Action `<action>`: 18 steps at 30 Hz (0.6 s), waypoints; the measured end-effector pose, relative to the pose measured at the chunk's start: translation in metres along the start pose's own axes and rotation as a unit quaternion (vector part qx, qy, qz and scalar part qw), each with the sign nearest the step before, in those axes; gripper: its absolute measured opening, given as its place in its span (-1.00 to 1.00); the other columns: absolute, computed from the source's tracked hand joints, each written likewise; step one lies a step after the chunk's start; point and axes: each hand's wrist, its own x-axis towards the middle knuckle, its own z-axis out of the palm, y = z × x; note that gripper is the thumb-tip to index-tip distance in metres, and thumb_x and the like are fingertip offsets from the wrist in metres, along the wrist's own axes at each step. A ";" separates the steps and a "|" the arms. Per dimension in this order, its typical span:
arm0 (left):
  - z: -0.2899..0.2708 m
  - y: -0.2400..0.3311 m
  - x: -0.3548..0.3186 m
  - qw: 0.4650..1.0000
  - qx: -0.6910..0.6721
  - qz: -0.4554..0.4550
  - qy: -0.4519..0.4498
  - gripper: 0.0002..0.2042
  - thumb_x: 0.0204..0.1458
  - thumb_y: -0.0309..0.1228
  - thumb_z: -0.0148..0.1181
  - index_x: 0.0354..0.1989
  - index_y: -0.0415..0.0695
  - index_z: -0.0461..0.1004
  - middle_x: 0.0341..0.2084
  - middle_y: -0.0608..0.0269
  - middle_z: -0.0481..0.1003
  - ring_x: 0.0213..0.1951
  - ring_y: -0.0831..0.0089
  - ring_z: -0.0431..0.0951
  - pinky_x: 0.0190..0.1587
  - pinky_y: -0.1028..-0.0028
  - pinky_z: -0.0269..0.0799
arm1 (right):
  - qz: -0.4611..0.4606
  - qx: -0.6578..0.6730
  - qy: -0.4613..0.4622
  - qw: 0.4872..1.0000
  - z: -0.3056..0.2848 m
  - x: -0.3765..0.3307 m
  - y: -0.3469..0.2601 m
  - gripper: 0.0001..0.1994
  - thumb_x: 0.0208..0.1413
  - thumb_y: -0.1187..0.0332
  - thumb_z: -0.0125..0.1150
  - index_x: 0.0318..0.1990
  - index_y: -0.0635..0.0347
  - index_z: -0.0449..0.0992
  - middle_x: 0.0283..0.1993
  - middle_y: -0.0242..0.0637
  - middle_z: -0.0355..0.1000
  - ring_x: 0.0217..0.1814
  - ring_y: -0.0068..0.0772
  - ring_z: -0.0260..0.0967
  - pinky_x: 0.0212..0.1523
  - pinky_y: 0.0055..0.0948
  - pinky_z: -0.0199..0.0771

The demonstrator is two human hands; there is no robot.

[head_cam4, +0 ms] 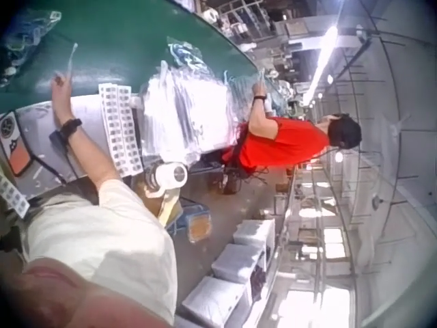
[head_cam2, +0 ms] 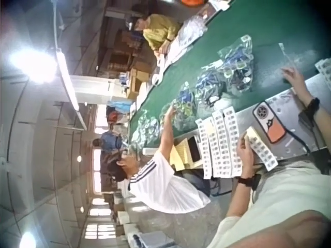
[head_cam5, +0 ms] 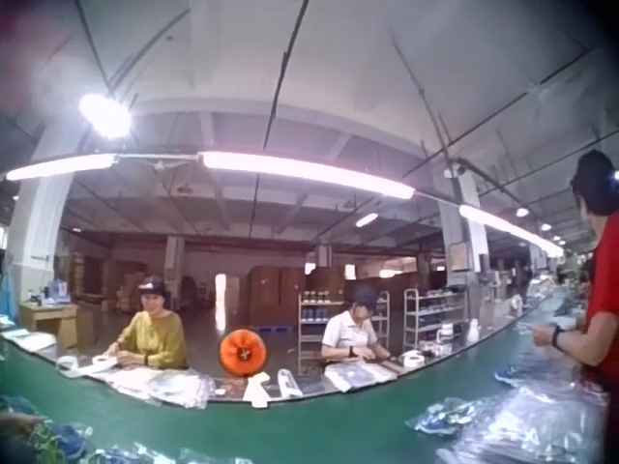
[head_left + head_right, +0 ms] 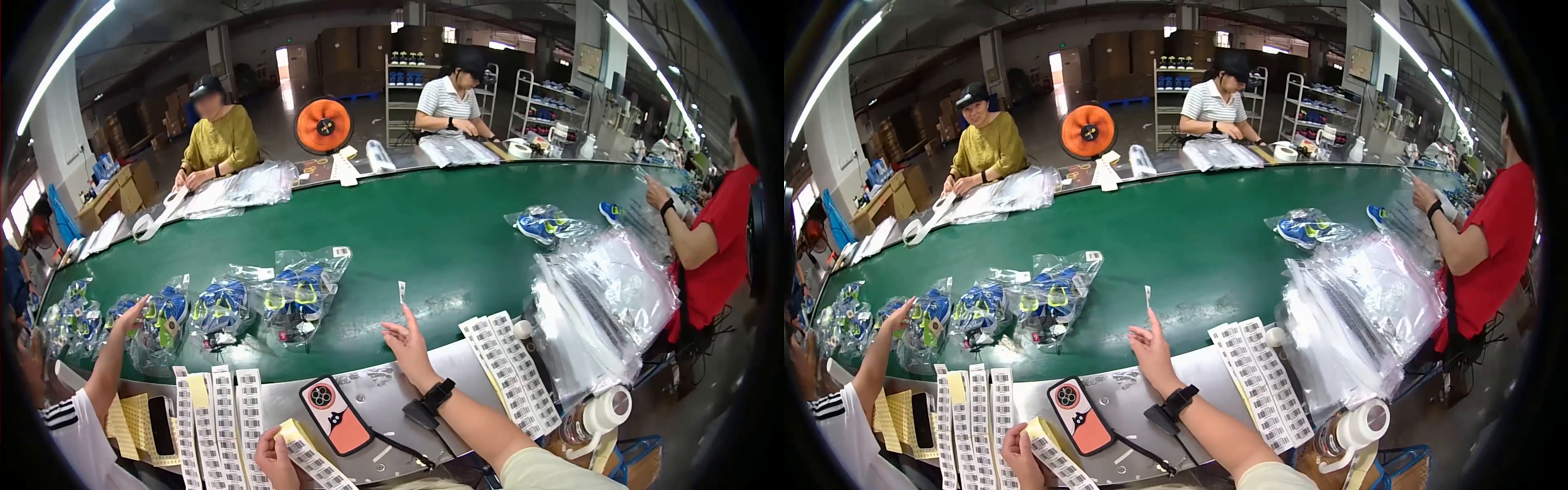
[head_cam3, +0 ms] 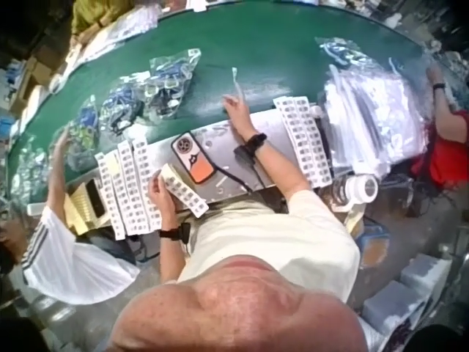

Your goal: Apply barcode or identification stickers to plastic-wrapped shoes on a factory conveyor belt.

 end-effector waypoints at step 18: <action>0.005 -0.010 0.004 0.997 0.027 0.066 -0.023 -0.76 0.18 -0.38 0.05 -0.09 -0.28 0.49 -0.27 0.20 0.52 -0.29 0.49 0.47 -0.22 0.49 0.39 | -0.067 -0.093 -0.001 0.993 -0.008 -0.004 0.007 -0.30 0.15 0.57 -0.01 0.40 0.14 -0.17 0.03 -0.07 0.42 -0.01 -0.41 0.41 0.04 -0.49 0.36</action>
